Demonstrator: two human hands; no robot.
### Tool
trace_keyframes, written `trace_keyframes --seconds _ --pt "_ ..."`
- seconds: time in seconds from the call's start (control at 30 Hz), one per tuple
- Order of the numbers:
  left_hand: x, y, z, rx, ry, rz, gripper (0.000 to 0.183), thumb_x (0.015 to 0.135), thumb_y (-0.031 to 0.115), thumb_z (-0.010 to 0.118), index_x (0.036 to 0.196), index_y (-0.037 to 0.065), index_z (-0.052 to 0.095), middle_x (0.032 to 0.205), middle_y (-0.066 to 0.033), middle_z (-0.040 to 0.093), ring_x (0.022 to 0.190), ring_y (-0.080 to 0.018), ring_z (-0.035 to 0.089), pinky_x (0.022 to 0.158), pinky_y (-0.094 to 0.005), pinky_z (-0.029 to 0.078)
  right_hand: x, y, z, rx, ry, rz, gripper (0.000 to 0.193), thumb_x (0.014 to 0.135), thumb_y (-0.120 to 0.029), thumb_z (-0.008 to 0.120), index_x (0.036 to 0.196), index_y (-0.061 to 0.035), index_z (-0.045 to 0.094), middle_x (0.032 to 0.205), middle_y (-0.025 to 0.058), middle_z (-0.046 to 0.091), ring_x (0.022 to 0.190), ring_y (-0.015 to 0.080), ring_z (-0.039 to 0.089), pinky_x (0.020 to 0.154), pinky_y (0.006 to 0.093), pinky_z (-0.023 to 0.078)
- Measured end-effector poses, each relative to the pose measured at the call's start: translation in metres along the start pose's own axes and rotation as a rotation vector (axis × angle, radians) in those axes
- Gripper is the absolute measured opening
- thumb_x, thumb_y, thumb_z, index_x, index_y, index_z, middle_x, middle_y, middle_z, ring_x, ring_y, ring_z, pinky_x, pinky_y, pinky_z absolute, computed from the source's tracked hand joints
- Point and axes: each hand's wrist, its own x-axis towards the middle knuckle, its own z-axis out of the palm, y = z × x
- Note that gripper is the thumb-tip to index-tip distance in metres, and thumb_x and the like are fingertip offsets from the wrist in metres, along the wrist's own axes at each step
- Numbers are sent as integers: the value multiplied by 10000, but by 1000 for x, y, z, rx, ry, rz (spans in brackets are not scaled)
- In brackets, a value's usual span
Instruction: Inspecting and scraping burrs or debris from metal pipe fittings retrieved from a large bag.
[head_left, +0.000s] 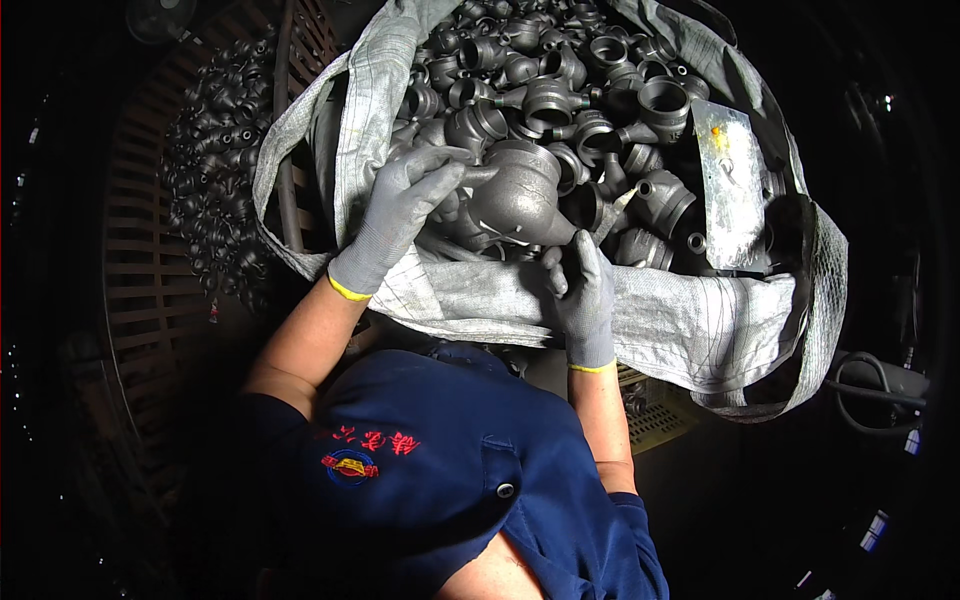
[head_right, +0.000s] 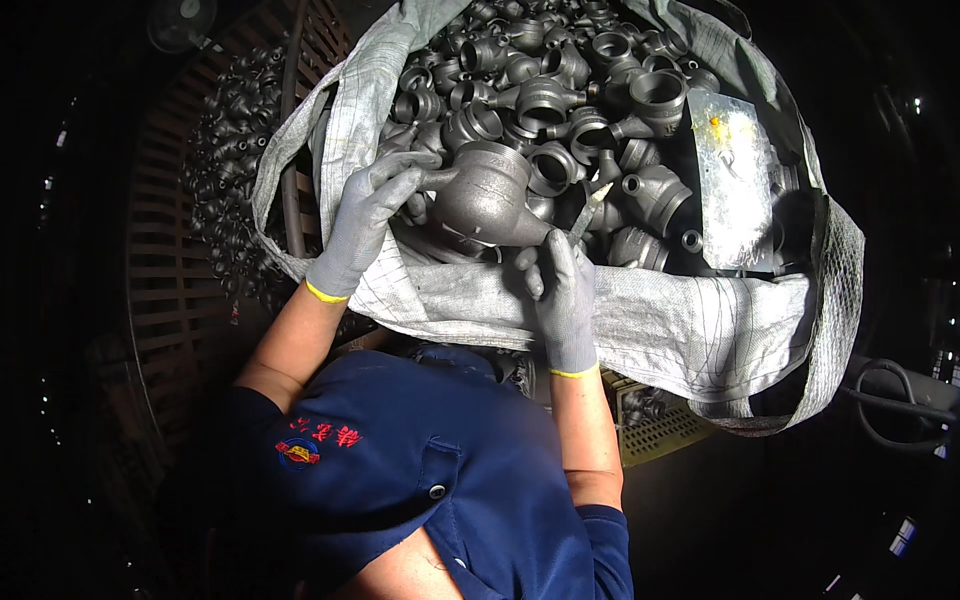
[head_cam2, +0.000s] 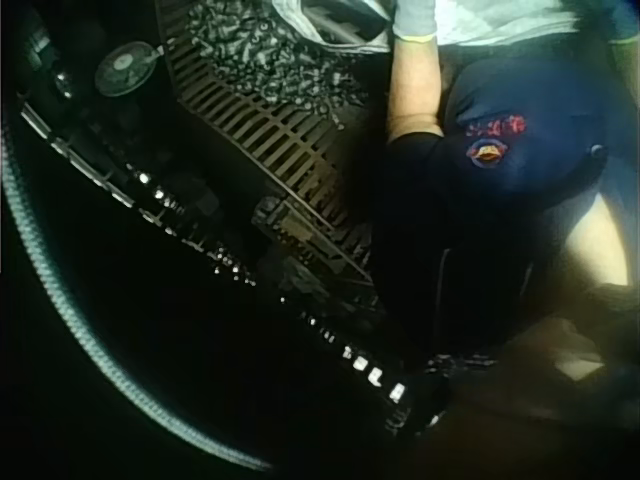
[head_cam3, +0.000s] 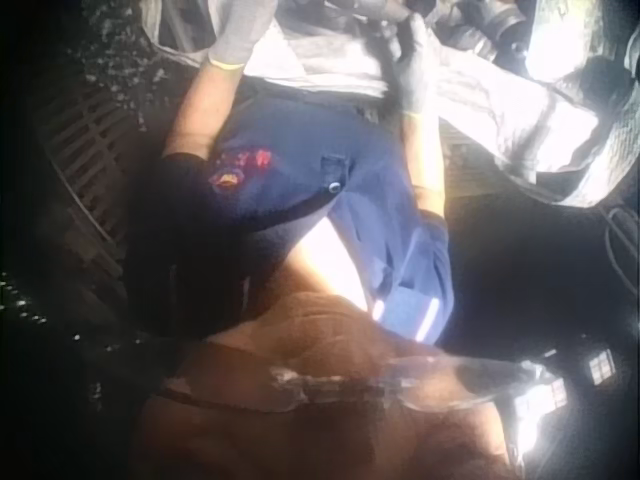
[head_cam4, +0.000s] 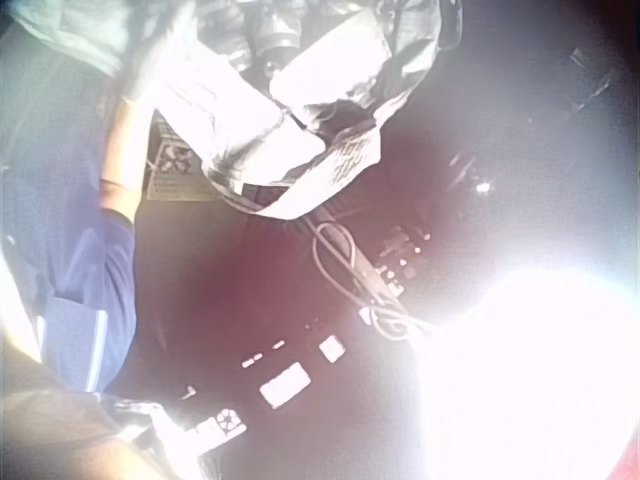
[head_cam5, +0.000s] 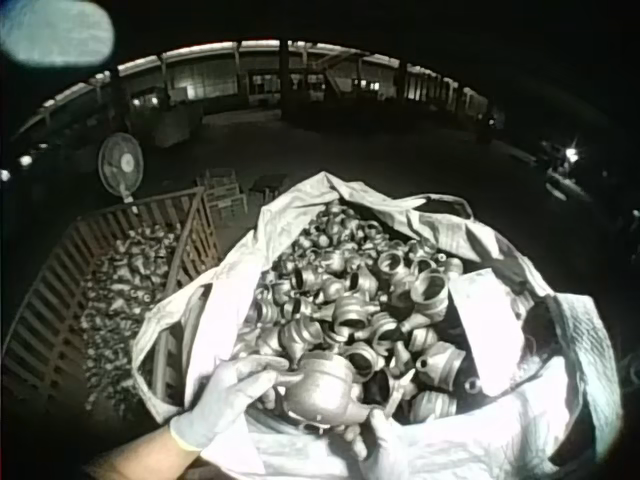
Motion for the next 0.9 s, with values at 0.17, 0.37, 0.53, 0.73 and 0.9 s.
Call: trace_keyframes --seconds 0.17,0.37,0.53,0.73,0.9 --pt "-2 6 -1 -142 -44 72 388 929 248 549 1197 -31 563 870 -63 668 667 -72 549 651 -201 441 1 4 -9 -309 -69 -97 409 1023 -299 355 843 2 565 647 45 563 486 88 419 501 240 351" --pt "0 4 1 -103 -38 137 369 912 260 587 1158 -14 589 893 -52 636 742 -87 576 680 -213 463 3 16 -8 -726 -2 -658 466 1030 -304 291 853 17 579 599 54 522 481 113 430 521 244 366" --pt "0 3 6 -10 3 265 311 933 257 575 1103 -2 605 1014 -58 623 824 -73 570 726 -206 463 -3 4 3 -476 -29 -367 447 1030 -278 287 923 29 594 601 56 519 482 119 437 527 236 372" --pt "7 -9 5 -194 -35 235 341 935 305 595 1114 14 587 991 -47 654 881 -96 600 830 -231 458 1 5 -5 -257 -157 -35 477 1030 -286 302 976 50 636 663 64 599 477 74 431 495 209 355" --pt "25 -31 -7 -131 120 152 325 927 271 615 1082 -15 625 1018 -54 653 917 -83 584 853 -232 447 3 1 7 -823 -136 -597 290 975 -182 497 1162 28 567 797 54 636 536 45 460 462 167 332"
